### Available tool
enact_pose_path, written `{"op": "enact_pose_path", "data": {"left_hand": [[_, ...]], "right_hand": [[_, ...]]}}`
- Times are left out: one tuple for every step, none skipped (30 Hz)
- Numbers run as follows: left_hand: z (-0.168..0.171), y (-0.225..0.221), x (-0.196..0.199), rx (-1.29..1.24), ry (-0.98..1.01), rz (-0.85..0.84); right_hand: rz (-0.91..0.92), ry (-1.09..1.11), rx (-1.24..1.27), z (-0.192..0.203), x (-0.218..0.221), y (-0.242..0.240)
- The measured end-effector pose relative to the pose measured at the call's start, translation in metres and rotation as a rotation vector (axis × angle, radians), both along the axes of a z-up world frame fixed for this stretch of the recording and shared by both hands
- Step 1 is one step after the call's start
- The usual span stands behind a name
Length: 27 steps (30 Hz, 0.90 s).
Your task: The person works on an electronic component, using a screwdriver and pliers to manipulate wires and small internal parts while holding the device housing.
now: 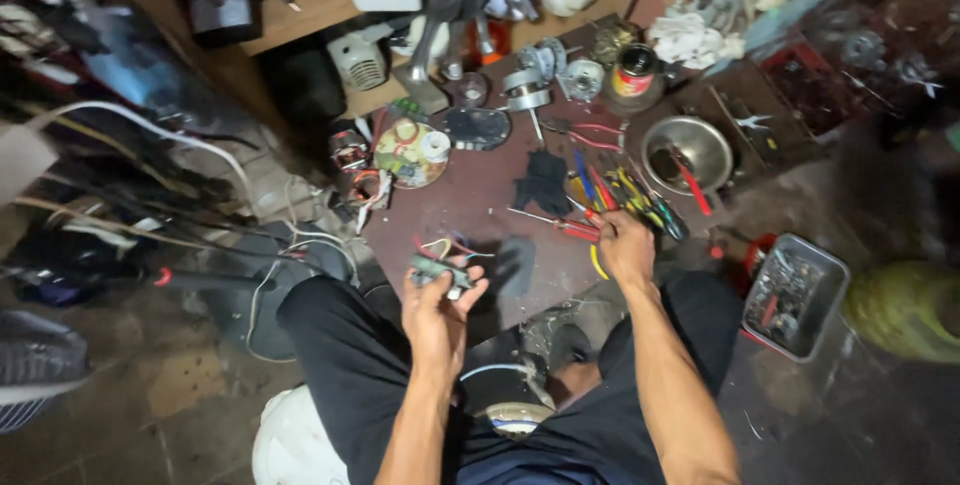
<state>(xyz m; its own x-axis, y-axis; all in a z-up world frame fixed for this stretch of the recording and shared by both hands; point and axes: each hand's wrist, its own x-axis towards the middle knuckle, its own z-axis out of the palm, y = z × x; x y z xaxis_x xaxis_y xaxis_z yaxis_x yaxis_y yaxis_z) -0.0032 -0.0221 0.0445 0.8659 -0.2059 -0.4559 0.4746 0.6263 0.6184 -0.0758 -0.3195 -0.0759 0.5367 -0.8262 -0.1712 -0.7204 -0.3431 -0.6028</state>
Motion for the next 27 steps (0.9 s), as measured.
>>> {"op": "enact_pose_path", "data": {"left_hand": [[-0.001,-0.001,-0.001,-0.045,-0.008,-0.028],[0.003,-0.001,-0.002,-0.043,-0.010,-0.017],[0.007,-0.002,-0.004,-0.058,-0.030,-0.039],[0.011,-0.004,-0.006,-0.075,-0.050,-0.068],[0.013,-0.004,-0.007,-0.074,-0.050,-0.063],[0.015,-0.004,-0.008,-0.078,-0.080,-0.083],[0.017,-0.005,-0.009,-0.082,-0.109,-0.103],[0.020,-0.005,-0.010,-0.083,-0.108,-0.108],[0.023,-0.005,-0.011,-0.064,-0.141,-0.102],[0.026,-0.007,-0.011,-0.048,-0.173,-0.101],[0.027,-0.005,-0.012,-0.053,-0.172,-0.111],[0.028,-0.004,-0.013,-0.029,-0.188,-0.113],[0.030,-0.003,-0.014,-0.005,-0.205,-0.115],[0.026,-0.003,-0.013,-0.009,-0.207,-0.122],[0.022,-0.002,-0.012,0.016,-0.233,-0.128],[0.018,0.000,-0.013,0.045,-0.256,-0.130],[0.018,-0.002,-0.013,0.044,-0.256,-0.131],[0.018,-0.002,-0.012,0.033,-0.265,-0.134],[0.018,-0.001,-0.012,0.022,-0.274,-0.136],[0.019,-0.001,-0.012,0.025,-0.276,-0.127],[0.021,-0.002,-0.012,0.008,-0.289,-0.125],[0.023,-0.003,-0.013,-0.010,-0.302,-0.125],[0.025,-0.003,-0.013,-0.008,-0.303,-0.118],[0.027,-0.003,-0.014,-0.034,-0.313,-0.127],[0.029,-0.003,-0.015,-0.060,-0.324,-0.135],[0.033,-0.002,-0.015,-0.058,-0.326,-0.129],[0.037,-0.002,-0.016,-0.094,-0.320,-0.147]], "right_hand": [[-0.019,-0.050,0.013,0.009,0.001,0.009],[-0.009,-0.052,0.016,0.009,0.003,0.012],[-0.007,-0.072,0.018,0.009,0.004,0.014],[-0.010,-0.091,0.017,0.010,0.003,0.016],[-0.006,-0.091,0.018,0.009,0.005,0.014],[-0.009,-0.088,-0.017,0.008,0.004,0.011],[-0.012,-0.085,-0.052,0.008,0.003,0.007],[-0.017,-0.085,-0.053,0.000,0.003,0.002],[-0.034,-0.027,-0.174,-0.007,0.002,-0.004],[-0.057,0.033,-0.298,-0.013,0.000,-0.011],[-0.067,0.035,-0.302,-0.026,0.002,-0.022],[-0.034,0.105,-0.283,-0.039,0.003,-0.034],[-0.001,0.174,-0.263,-0.051,0.004,-0.046],[-0.009,0.173,-0.266,-0.057,0.005,-0.052],[0.009,0.211,-0.238,-0.062,0.006,-0.057],[0.033,0.251,-0.208,-0.069,0.007,-0.061],[0.031,0.251,-0.209,-0.064,0.004,-0.063],[0.047,0.266,-0.211,-0.059,0.006,-0.062],[0.063,0.281,-0.214,-0.055,0.009,-0.062],[0.072,0.278,-0.214,-0.049,0.011,-0.059],[0.059,0.294,-0.209,-0.043,0.013,-0.056],[0.043,0.311,-0.204,-0.037,0.013,-0.054],[0.049,0.309,-0.205,-0.040,0.015,-0.057],[0.053,0.338,-0.208,-0.043,0.015,-0.060],[0.056,0.367,-0.212,-0.046,0.016,-0.063],[0.062,0.364,-0.213,-0.056,0.015,-0.071],[0.082,0.399,-0.217,-0.066,0.015,-0.078]]}}
